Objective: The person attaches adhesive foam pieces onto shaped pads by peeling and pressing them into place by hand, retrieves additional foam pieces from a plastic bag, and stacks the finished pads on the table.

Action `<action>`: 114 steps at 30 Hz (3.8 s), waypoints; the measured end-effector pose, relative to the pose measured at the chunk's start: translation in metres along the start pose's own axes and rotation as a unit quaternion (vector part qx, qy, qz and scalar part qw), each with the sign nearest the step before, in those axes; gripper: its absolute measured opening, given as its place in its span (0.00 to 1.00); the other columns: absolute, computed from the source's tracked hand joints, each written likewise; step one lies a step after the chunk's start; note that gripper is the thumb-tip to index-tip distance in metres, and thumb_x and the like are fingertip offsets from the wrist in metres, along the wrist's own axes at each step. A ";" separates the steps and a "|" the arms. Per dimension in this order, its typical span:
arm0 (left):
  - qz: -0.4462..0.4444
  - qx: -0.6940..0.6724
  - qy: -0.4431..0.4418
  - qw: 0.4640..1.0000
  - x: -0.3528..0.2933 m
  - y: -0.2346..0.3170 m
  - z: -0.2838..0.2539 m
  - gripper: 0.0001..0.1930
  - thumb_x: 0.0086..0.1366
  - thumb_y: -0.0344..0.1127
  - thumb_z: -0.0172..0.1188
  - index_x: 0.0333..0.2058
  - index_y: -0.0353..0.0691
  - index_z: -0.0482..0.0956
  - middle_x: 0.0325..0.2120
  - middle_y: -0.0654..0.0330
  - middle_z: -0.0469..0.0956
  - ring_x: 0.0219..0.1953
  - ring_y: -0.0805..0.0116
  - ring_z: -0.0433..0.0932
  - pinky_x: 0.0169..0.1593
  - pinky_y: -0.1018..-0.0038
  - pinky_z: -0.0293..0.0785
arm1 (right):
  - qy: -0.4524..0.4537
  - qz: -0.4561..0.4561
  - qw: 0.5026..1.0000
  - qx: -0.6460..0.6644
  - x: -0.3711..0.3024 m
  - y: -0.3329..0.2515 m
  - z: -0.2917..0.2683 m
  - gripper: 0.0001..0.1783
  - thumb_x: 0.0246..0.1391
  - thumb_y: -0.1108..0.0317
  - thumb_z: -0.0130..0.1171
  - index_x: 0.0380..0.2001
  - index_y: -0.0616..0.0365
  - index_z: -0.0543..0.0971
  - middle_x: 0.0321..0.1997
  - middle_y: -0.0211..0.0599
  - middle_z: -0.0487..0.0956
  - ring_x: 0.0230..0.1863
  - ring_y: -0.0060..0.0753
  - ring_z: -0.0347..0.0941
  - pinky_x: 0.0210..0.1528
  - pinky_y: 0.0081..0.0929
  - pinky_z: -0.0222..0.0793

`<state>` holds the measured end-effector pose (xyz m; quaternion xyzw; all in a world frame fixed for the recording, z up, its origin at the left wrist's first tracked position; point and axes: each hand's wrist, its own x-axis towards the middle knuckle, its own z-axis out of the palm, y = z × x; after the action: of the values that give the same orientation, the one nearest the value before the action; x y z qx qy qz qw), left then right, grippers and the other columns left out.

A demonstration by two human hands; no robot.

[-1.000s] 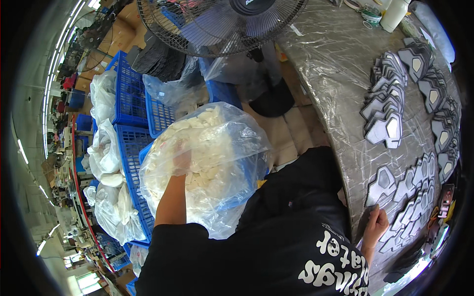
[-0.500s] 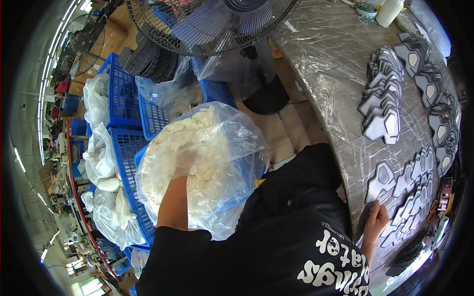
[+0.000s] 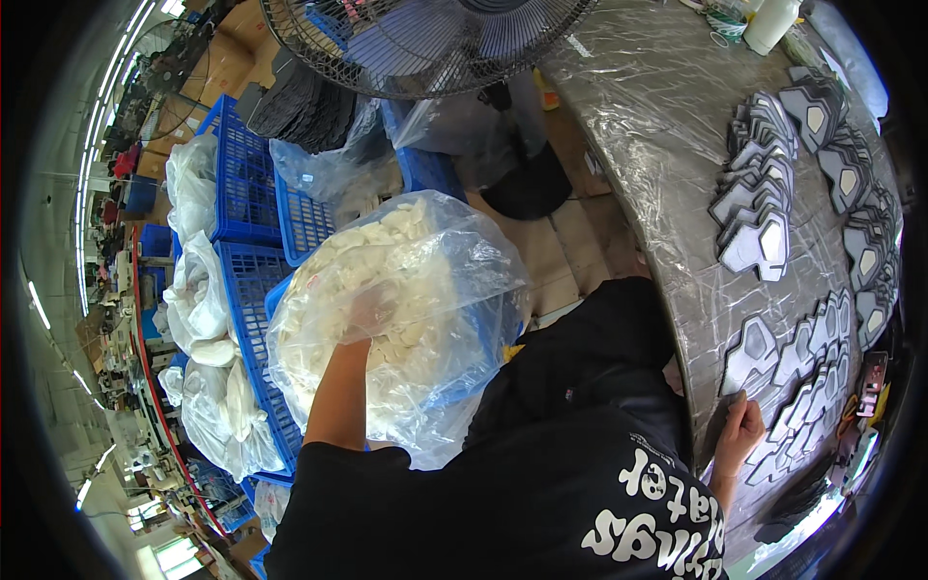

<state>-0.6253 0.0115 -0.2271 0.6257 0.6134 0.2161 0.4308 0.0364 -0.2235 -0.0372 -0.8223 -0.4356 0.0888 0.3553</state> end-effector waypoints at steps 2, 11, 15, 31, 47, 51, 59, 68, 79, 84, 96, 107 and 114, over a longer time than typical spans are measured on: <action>-0.025 -0.034 -0.053 0.998 0.003 0.050 0.016 0.24 0.58 0.46 0.63 0.50 0.39 0.74 0.46 0.48 0.75 0.49 0.53 0.73 0.55 0.57 0.68 | 0.003 0.005 1.000 -0.015 -0.003 0.003 0.001 0.20 0.63 0.67 0.54 0.17 0.62 0.67 0.13 0.27 0.60 0.18 0.17 0.51 0.20 0.22 0.48; 0.020 0.477 -0.041 0.878 0.008 0.064 0.032 0.33 0.48 0.56 0.66 0.49 0.41 0.74 0.46 0.51 0.75 0.51 0.50 0.71 0.57 0.60 0.65 | 0.000 0.013 1.000 0.013 -0.002 0.006 0.001 0.19 0.63 0.67 0.54 0.17 0.62 0.68 0.13 0.26 0.61 0.18 0.16 0.51 0.20 0.22 0.48; 0.051 0.491 -0.012 0.870 0.008 0.085 0.035 0.30 0.51 0.52 0.62 0.51 0.43 0.72 0.50 0.52 0.72 0.54 0.52 0.69 0.57 0.60 0.65 | -0.001 0.012 1.000 -0.014 -0.002 0.001 -0.002 0.19 0.62 0.68 0.54 0.17 0.62 0.67 0.13 0.26 0.61 0.19 0.16 0.52 0.21 0.22 0.48; -0.017 0.241 0.078 0.967 -0.040 0.084 -0.016 0.21 0.50 0.35 0.59 0.47 0.48 0.76 0.46 0.55 0.74 0.50 0.50 0.72 0.50 0.61 0.73 | 0.001 -0.002 1.000 0.007 -0.001 0.001 0.002 0.19 0.61 0.69 0.55 0.17 0.62 0.67 0.13 0.31 0.60 0.17 0.21 0.51 0.20 0.26 0.48; -0.255 -0.449 -0.210 0.830 -0.075 0.272 0.045 0.10 0.58 0.21 0.59 0.36 0.43 0.72 0.34 0.60 0.76 0.36 0.65 0.79 0.41 0.67 0.78 | 0.024 0.092 0.992 0.086 -0.003 0.003 -0.003 0.20 0.61 0.65 0.56 0.15 0.62 0.71 0.13 0.26 0.66 0.17 0.15 0.56 0.19 0.22 0.50; -0.039 -0.472 -0.299 0.828 -0.049 0.368 0.116 0.11 0.57 0.19 0.59 0.37 0.41 0.73 0.35 0.60 0.76 0.38 0.68 0.78 0.42 0.70 0.77 | 0.022 0.097 0.988 0.114 0.004 -0.044 -0.013 0.14 0.56 0.70 0.60 0.18 0.64 0.76 0.14 0.27 0.69 0.20 0.14 0.61 0.21 0.21 0.55; 0.155 -0.420 -0.479 0.755 -0.029 0.505 0.274 0.25 0.59 0.19 0.56 0.57 0.38 0.71 0.47 0.58 0.75 0.47 0.71 0.75 0.52 0.74 0.73 | 0.042 -0.027 0.970 0.239 0.033 -0.127 -0.041 0.24 0.51 0.67 0.67 0.51 0.61 0.74 0.38 0.35 0.76 0.27 0.21 0.72 0.26 0.19 0.69; 0.039 -0.415 -0.538 0.733 -0.041 0.540 0.339 0.22 0.60 0.20 0.56 0.55 0.36 0.72 0.43 0.58 0.77 0.43 0.70 0.78 0.45 0.74 0.77 | 0.185 0.174 0.802 0.541 0.029 -0.058 -0.067 0.09 0.64 0.67 0.52 0.40 0.63 0.72 0.34 0.34 0.79 0.31 0.19 0.77 0.27 0.17 0.72; -0.076 -0.322 -0.586 0.740 -0.040 0.548 0.339 0.18 0.62 0.28 0.63 0.50 0.31 0.74 0.37 0.60 0.80 0.36 0.76 0.80 0.37 0.82 0.77 | 0.216 -0.076 0.972 -0.051 0.014 -0.069 -0.056 0.16 0.44 0.78 0.63 0.40 0.62 0.78 0.41 0.40 0.77 0.38 0.41 0.77 0.42 0.31 0.74; -0.054 -0.281 -0.590 0.755 -0.018 0.529 0.340 0.14 0.62 0.27 0.61 0.46 0.30 0.77 0.36 0.59 0.81 0.36 0.77 0.79 0.38 0.81 0.77 | 0.136 0.030 0.982 0.131 0.013 -0.065 -0.053 0.16 0.49 0.76 0.63 0.43 0.65 0.77 0.41 0.41 0.77 0.35 0.32 0.75 0.37 0.25 0.73; 0.227 -0.110 -0.546 0.799 0.016 0.517 0.317 0.23 0.56 0.20 0.60 0.52 0.37 0.76 0.41 0.59 0.79 0.41 0.75 0.76 0.48 0.77 0.72 | -0.051 0.371 0.860 0.348 0.023 -0.047 -0.043 0.11 0.57 0.65 0.61 0.32 0.65 0.79 0.21 0.22 0.74 0.22 0.10 0.65 0.23 0.13 0.60; 0.253 -0.103 -0.545 0.792 0.030 0.492 0.319 0.21 0.54 0.22 0.63 0.49 0.36 0.78 0.51 0.51 0.76 0.50 0.60 0.77 0.54 0.72 0.70 | -0.098 0.381 0.883 0.256 0.074 -0.033 -0.021 0.15 0.59 0.62 0.59 0.31 0.67 0.79 0.16 0.27 0.73 0.17 0.14 0.65 0.20 0.20 0.59; 0.270 -0.089 -0.550 0.785 0.034 0.495 0.322 0.21 0.54 0.24 0.64 0.49 0.38 0.78 0.53 0.49 0.74 0.52 0.59 0.76 0.55 0.71 0.71 | -0.109 0.426 0.863 0.247 0.084 -0.035 -0.019 0.14 0.57 0.63 0.60 0.30 0.67 0.79 0.16 0.28 0.74 0.19 0.14 0.67 0.21 0.19 0.61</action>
<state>-0.0753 0.0168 -0.0101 0.7374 0.0558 -0.0035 0.6732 0.0730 -0.1548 0.0139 -0.7983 -0.0427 0.4255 0.4241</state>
